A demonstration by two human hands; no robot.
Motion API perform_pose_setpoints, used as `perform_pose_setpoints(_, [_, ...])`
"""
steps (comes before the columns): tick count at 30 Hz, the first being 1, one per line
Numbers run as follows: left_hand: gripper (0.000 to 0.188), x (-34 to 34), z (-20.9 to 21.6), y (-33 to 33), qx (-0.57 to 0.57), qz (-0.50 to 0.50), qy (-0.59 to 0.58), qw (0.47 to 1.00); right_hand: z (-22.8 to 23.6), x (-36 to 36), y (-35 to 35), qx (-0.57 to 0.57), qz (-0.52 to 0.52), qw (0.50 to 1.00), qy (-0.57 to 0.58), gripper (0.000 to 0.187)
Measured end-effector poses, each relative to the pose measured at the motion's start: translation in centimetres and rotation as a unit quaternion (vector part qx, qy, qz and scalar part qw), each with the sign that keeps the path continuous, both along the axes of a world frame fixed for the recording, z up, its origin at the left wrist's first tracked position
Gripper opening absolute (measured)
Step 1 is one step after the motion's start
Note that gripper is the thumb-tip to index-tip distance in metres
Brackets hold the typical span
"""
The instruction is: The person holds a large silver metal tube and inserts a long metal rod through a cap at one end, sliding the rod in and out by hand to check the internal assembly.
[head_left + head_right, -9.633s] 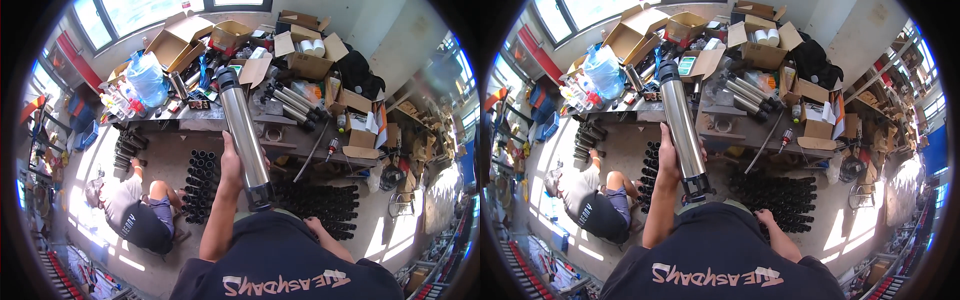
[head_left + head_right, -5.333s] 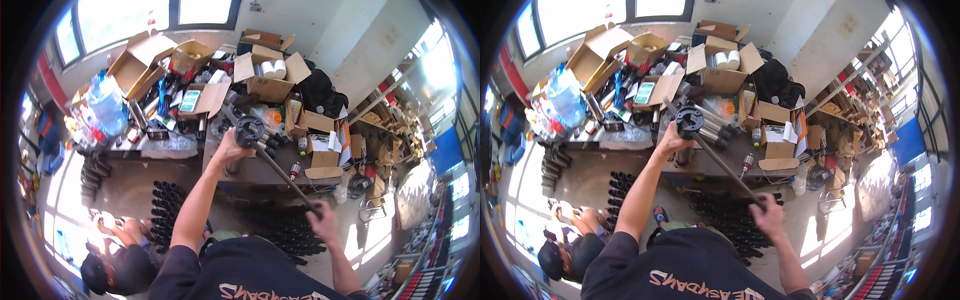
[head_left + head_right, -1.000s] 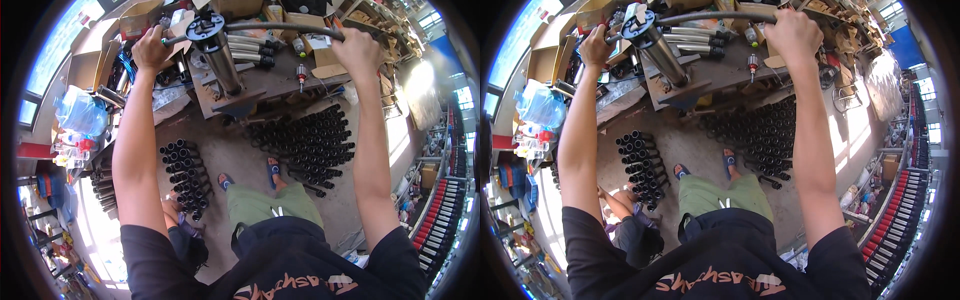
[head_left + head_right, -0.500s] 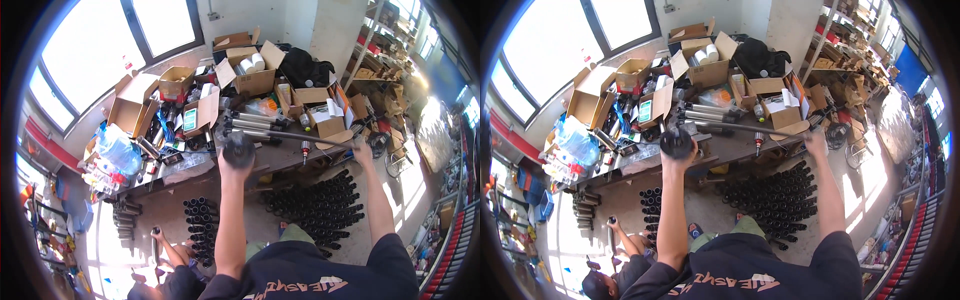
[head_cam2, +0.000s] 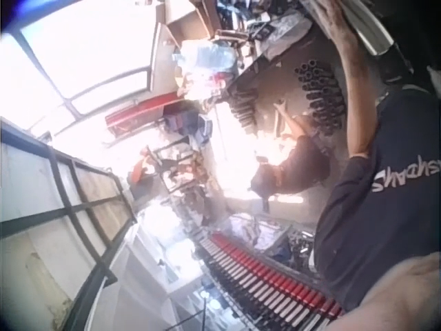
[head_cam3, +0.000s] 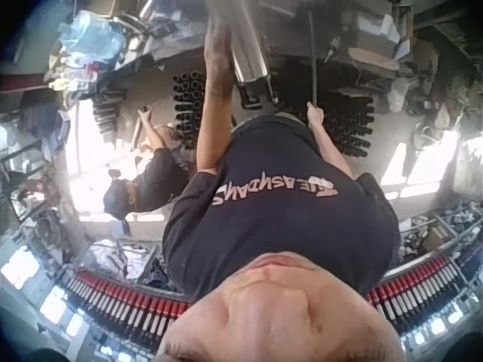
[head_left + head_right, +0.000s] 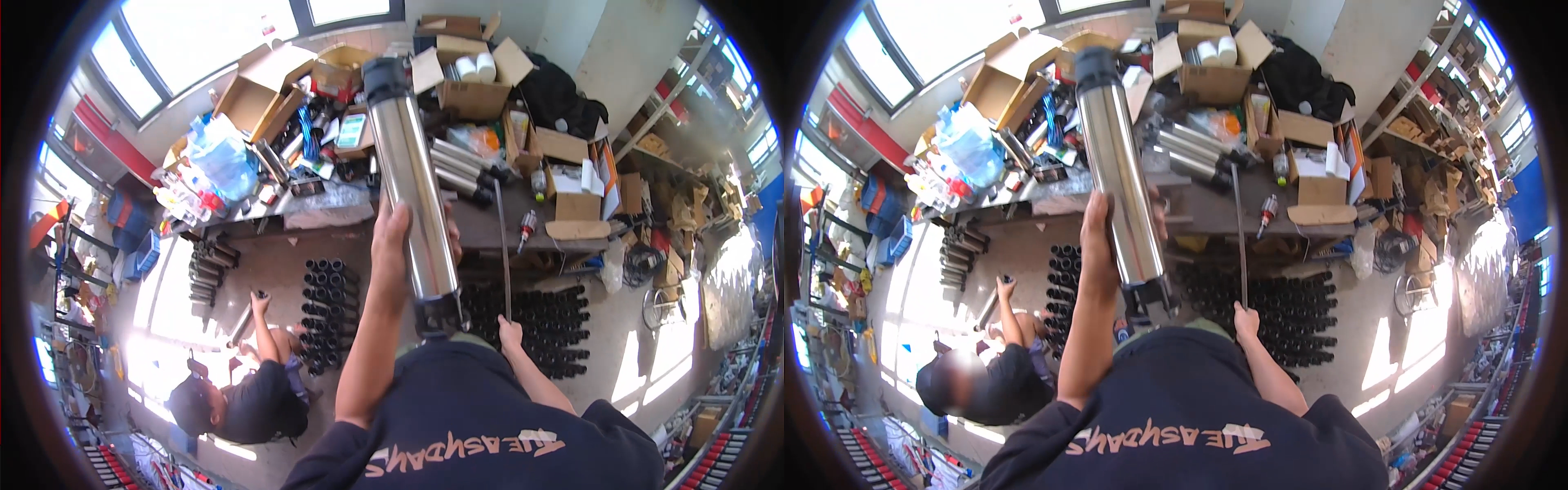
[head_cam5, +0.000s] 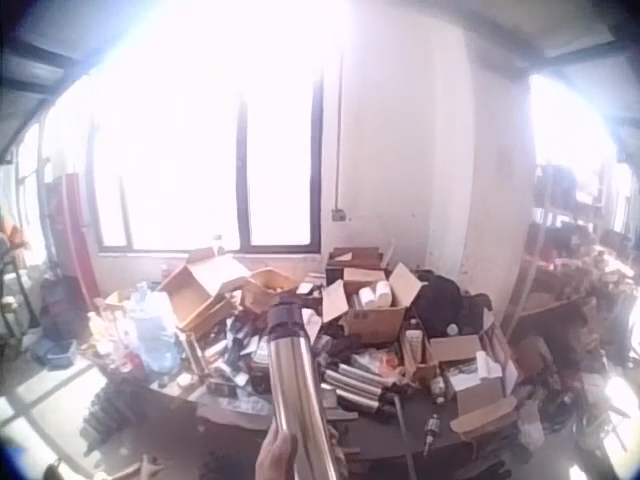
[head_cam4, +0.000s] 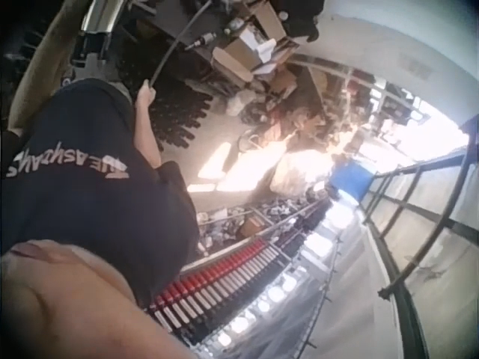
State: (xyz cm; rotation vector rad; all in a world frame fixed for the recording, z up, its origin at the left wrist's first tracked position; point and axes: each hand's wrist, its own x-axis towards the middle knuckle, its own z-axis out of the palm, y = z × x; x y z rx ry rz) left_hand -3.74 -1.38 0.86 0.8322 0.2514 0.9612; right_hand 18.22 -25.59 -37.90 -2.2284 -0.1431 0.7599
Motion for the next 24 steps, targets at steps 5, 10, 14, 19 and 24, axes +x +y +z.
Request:
perform_pose_setpoints(5, [0.078, -2.6, -6.3, 0.8, -0.118, -0.069, -0.095, 0.986, 1.8, 1.5, 4.1, -0.059, -0.034, 0.998, 0.003, 0.044])
perform_pose_setpoints(10, [0.076, -3.6, -8.8, -0.9, -0.206, -0.001, 0.014, 0.979, -0.8, 1.5, 7.1, -0.005, -0.104, 0.995, -0.002, 0.043])
perform_pose_setpoints(14, [0.079, -4.3, -6.3, -0.8, -0.204, 0.075, 0.129, 0.967, -6.3, 3.0, 8.6, -0.002, -0.130, 0.990, 0.052, 0.045])
perform_pose_setpoints(19, [0.077, -4.4, -5.5, 0.6, -0.171, 0.014, 0.054, 0.984, -10.8, 7.7, 11.3, 0.017, -0.135, 0.988, 0.076, 0.053])
perform_pose_setpoints(24, [0.079, -4.8, -4.9, 0.6, -0.155, -0.031, -0.134, 0.978, -4.4, 5.3, 15.4, 0.142, -0.096, 0.928, 0.330, 0.034])
